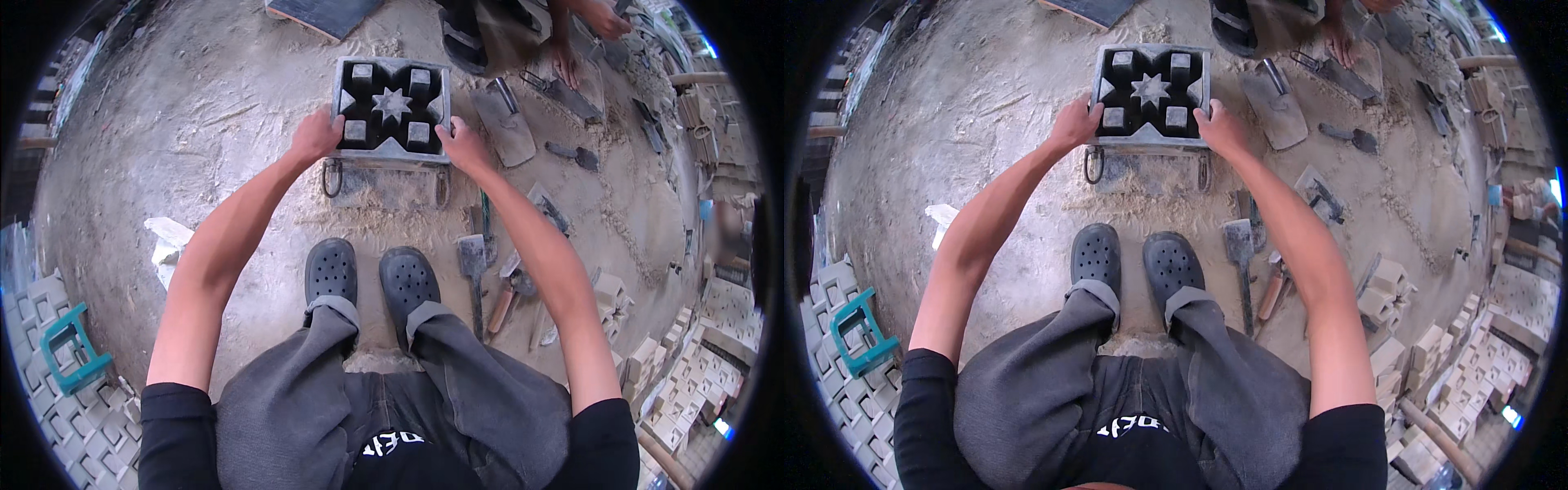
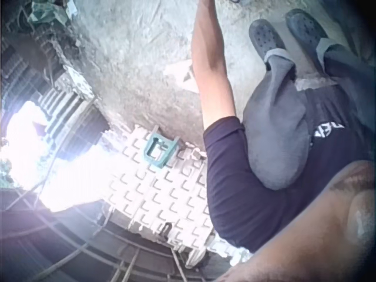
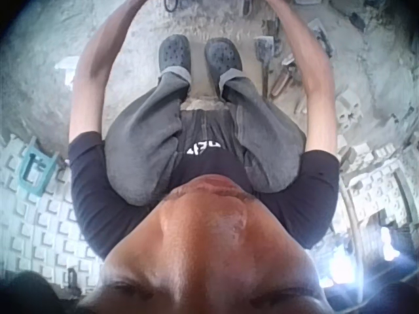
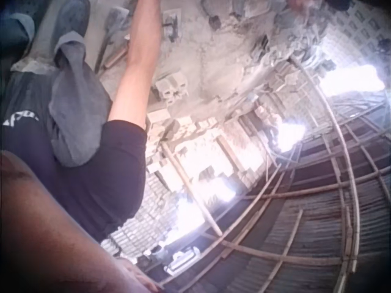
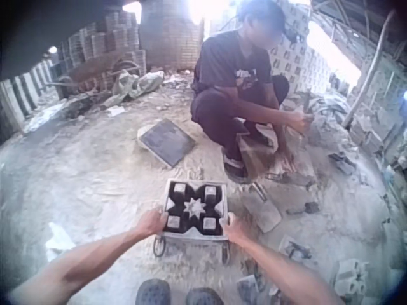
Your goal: The person uses a metal mold to form a decorative stone block, smoothing sand and material around it, and then uses a mallet and trowel to shape and clean another block on the ground.
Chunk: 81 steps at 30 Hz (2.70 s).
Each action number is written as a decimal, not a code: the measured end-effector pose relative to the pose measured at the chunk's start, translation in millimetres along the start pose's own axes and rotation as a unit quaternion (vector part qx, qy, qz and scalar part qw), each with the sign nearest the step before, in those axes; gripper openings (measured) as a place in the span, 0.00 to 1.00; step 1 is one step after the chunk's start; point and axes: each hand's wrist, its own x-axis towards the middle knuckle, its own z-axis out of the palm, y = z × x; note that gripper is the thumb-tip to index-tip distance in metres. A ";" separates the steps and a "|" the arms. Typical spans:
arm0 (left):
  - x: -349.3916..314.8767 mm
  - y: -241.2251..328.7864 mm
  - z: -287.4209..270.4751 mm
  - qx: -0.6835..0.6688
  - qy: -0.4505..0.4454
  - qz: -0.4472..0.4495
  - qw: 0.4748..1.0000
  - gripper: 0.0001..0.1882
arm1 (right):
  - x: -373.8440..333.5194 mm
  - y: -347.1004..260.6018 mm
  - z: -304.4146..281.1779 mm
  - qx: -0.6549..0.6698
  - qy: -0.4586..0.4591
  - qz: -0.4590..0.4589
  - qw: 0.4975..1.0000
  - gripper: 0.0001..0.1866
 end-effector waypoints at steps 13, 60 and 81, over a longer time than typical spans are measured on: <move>-3.3 8.7 -2.1 0.008 -0.069 -0.033 0.997 0.26 | 3.8 -3.2 1.0 -0.041 0.004 -0.007 0.999 0.28; -90.1 13.7 -7.6 0.032 -0.107 -0.040 0.993 0.23 | -79.3 9.9 29.2 -0.018 0.054 -0.082 0.995 0.17; -54.8 26.4 -82.3 0.293 -0.274 0.117 0.909 0.26 | -91.6 17.6 -33.2 -0.131 -0.148 -0.107 0.974 0.26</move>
